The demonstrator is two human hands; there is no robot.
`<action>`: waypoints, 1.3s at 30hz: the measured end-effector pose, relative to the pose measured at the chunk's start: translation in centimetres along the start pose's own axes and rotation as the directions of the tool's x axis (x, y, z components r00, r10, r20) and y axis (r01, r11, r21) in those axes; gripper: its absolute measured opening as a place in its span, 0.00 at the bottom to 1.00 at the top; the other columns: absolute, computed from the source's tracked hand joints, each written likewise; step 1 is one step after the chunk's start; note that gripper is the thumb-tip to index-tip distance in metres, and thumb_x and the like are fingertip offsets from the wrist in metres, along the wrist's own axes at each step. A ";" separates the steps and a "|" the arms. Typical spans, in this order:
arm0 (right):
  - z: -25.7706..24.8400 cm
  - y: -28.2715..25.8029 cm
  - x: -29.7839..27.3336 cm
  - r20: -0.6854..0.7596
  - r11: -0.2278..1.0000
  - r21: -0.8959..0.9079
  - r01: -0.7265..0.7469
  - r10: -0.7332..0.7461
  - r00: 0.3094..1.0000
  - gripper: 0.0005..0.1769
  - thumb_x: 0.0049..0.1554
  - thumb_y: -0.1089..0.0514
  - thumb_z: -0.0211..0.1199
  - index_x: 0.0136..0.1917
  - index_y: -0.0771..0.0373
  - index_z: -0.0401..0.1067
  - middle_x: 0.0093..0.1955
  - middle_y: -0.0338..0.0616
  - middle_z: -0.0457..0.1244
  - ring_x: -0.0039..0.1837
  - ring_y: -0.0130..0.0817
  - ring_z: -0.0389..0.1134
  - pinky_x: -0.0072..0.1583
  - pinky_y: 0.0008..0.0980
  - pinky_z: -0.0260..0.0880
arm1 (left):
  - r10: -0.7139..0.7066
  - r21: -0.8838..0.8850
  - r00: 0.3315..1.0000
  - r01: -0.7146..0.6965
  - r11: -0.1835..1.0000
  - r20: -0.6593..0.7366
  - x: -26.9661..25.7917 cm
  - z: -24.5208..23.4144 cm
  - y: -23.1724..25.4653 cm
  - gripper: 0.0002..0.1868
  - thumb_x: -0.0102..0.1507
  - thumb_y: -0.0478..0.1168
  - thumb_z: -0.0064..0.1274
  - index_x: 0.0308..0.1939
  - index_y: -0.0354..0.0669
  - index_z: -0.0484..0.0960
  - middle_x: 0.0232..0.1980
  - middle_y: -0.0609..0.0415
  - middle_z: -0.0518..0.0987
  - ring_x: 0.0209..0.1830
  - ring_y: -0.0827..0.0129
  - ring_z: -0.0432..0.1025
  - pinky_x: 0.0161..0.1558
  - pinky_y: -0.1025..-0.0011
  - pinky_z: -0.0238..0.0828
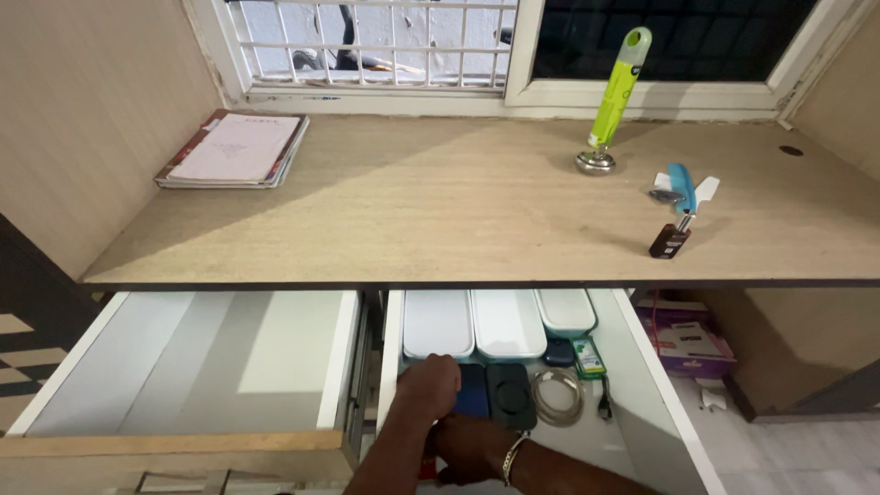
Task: The person organizes various items on a desk and in a drawer by picking up packets, a spray bottle, and a comb from the desk and placing them into different compartments within the drawer.
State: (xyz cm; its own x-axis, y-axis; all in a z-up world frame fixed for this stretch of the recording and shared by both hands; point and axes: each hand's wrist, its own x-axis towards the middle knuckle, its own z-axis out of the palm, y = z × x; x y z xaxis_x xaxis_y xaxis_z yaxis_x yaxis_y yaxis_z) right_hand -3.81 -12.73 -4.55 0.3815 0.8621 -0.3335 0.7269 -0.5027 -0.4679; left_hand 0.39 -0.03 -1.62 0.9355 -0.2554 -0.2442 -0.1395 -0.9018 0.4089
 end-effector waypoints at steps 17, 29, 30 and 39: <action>-1.6 -1.5 -0.3 0.037 0.979 -0.178 -0.102 0.110 0.993 0.20 0.58 0.46 0.64 0.63 0.50 0.75 0.63 0.41 0.68 0.65 0.45 0.68 0.66 0.45 0.67 | 0.058 0.141 0.994 -0.045 0.989 -0.095 1.5 1.1 -0.7 0.10 0.63 0.34 0.53 0.45 0.37 0.86 0.51 0.37 0.83 0.53 0.46 0.78 0.53 0.52 0.77; -3.9 -3.2 -1.1 0.044 0.947 -0.210 -0.243 0.257 0.965 0.27 0.58 0.43 0.65 0.68 0.50 0.69 0.69 0.44 0.63 0.68 0.46 0.65 0.67 0.45 0.67 | -0.030 0.094 0.997 0.036 0.995 -0.067 1.1 -0.3 0.2 0.09 0.64 0.34 0.52 0.42 0.39 0.88 0.51 0.42 0.84 0.53 0.50 0.79 0.53 0.55 0.77; -3.9 -3.3 -1.0 0.048 0.946 -0.210 -0.246 0.262 0.964 0.28 0.58 0.43 0.64 0.69 0.50 0.68 0.69 0.44 0.63 0.68 0.46 0.65 0.67 0.45 0.66 | -0.025 0.105 0.998 0.031 0.994 -0.056 1.1 -0.4 0.2 0.09 0.64 0.34 0.52 0.42 0.38 0.88 0.51 0.41 0.84 0.53 0.51 0.79 0.53 0.56 0.77; -5.0 -2.6 -1.1 0.017 0.952 -0.122 -0.282 0.286 0.958 0.26 0.59 0.46 0.63 0.69 0.52 0.69 0.66 0.46 0.66 0.65 0.46 0.68 0.67 0.43 0.67 | -0.062 0.117 0.998 0.060 0.991 0.012 1.4 -1.3 0.5 0.11 0.64 0.33 0.49 0.44 0.35 0.87 0.53 0.41 0.84 0.54 0.51 0.79 0.53 0.55 0.78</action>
State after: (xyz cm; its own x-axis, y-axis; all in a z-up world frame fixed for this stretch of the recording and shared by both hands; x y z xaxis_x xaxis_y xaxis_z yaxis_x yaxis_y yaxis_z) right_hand -3.30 -12.10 1.11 0.5640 0.6811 -0.4669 0.6538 -0.7137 -0.2513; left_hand 2.02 -0.41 -0.58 0.9385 -0.2029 -0.2795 -0.1198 -0.9503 0.2875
